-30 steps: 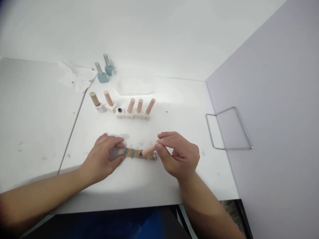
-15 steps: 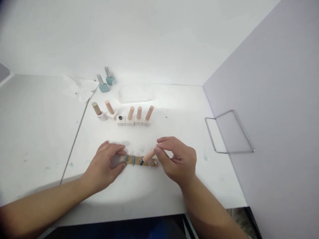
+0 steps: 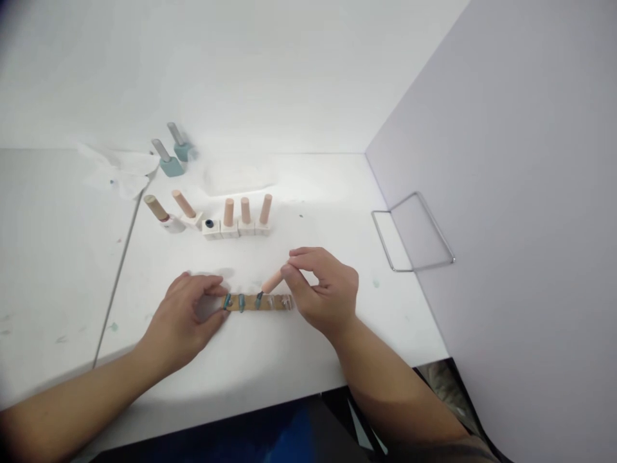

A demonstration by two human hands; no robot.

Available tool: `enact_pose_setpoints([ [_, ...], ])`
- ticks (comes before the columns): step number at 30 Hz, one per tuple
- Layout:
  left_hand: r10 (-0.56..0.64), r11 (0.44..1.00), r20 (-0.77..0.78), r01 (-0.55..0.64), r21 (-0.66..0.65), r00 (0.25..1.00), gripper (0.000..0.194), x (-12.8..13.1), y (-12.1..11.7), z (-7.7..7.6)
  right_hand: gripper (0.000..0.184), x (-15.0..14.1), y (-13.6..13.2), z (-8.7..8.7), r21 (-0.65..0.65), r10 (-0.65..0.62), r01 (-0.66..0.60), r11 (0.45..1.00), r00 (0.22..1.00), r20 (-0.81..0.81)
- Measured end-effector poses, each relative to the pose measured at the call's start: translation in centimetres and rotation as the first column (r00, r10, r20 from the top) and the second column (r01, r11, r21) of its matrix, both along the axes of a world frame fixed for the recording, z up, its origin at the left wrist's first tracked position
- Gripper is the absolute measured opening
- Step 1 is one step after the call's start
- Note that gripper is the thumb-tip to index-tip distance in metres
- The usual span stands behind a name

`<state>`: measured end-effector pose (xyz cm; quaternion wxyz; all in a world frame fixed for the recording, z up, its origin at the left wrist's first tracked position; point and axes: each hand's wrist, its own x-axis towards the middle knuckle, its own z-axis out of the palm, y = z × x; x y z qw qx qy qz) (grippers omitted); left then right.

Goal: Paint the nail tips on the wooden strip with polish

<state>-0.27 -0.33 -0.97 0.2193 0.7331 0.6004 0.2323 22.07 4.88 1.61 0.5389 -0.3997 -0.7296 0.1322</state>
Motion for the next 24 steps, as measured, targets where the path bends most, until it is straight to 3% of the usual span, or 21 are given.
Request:
enact_pose_setpoints([
  [10,0.012,1.0,-0.002,-0.012,0.008,1.0,0.033,-0.07,0.05,-0.11,0.029,0.12,-0.13,-0.1,0.048,-0.016,0.018,0.999,0.999,-0.044],
  [24,-0.002,0.999,-0.026,0.003,0.033,1.0,0.036,-0.11,-0.02,-0.21,0.025,0.0,-0.16,0.56,0.084,0.103,-0.104,0.991,0.994,0.022],
])
